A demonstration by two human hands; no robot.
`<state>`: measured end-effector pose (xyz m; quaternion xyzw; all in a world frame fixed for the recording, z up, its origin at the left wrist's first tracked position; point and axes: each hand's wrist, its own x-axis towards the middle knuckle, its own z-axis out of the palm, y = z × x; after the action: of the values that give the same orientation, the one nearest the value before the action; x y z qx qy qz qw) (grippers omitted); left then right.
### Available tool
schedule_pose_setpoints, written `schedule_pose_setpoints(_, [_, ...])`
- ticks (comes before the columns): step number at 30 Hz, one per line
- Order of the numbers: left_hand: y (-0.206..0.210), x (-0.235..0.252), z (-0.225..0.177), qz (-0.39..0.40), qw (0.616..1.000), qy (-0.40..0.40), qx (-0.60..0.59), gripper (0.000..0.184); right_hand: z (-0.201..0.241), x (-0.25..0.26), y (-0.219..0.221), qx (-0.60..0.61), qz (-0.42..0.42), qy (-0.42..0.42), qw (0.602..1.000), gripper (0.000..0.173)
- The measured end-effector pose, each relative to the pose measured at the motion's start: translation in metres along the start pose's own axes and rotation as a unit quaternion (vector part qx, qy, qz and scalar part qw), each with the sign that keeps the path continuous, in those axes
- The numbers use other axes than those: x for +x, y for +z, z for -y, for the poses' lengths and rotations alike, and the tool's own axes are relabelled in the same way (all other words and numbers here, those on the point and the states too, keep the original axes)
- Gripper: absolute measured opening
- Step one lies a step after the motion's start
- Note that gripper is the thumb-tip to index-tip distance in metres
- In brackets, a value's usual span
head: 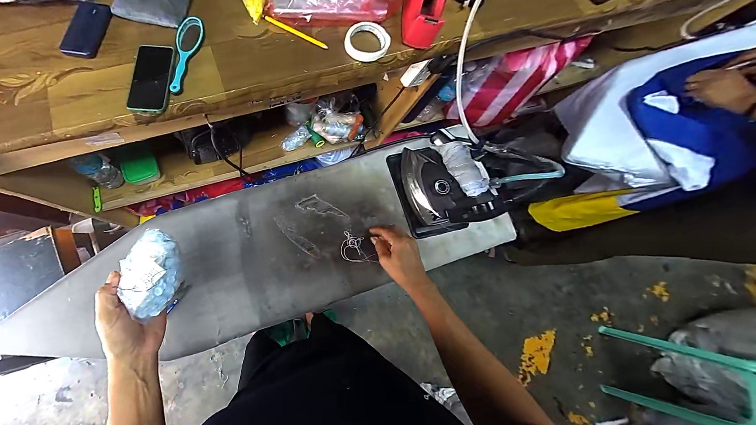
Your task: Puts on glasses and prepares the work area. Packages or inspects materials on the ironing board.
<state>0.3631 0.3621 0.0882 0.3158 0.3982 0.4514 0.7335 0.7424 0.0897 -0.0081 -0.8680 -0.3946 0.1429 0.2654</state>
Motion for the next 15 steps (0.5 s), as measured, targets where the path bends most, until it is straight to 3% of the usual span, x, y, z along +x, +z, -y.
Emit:
schedule_pose_setpoints(3, [0.003, 0.002, 0.005, 0.009, 1.000, -0.005, 0.006, 0.039, 0.004, -0.001, 0.028, -0.007, -0.006, -0.021, 1.000, 0.044])
schedule_pose_setpoints(8, [0.011, 0.003, 0.004, 0.020, 1.000, 0.000, 0.013, 0.040, 0.006, -0.024, 0.044, 0.039, -0.016, -0.093, 0.995, 0.037])
schedule_pose_setpoints(10, [0.012, 0.003, 0.002, 0.020, 1.000, 0.006, 0.022, 0.040, 0.006, -0.033, 0.036, 0.063, -0.044, -0.056, 0.995, 0.048])
schedule_pose_setpoints(13, [0.012, 0.006, 0.003, 0.019, 0.999, 0.006, 0.025, 0.041, 0.010, -0.036, 0.032, -0.006, -0.063, 0.032, 0.997, 0.073])
schedule_pose_setpoints(15, [0.014, 0.009, 0.005, 0.019, 1.000, -0.001, 0.021, 0.040, 0.018, -0.035, 0.041, -0.035, -0.069, 0.052, 0.996, 0.076])
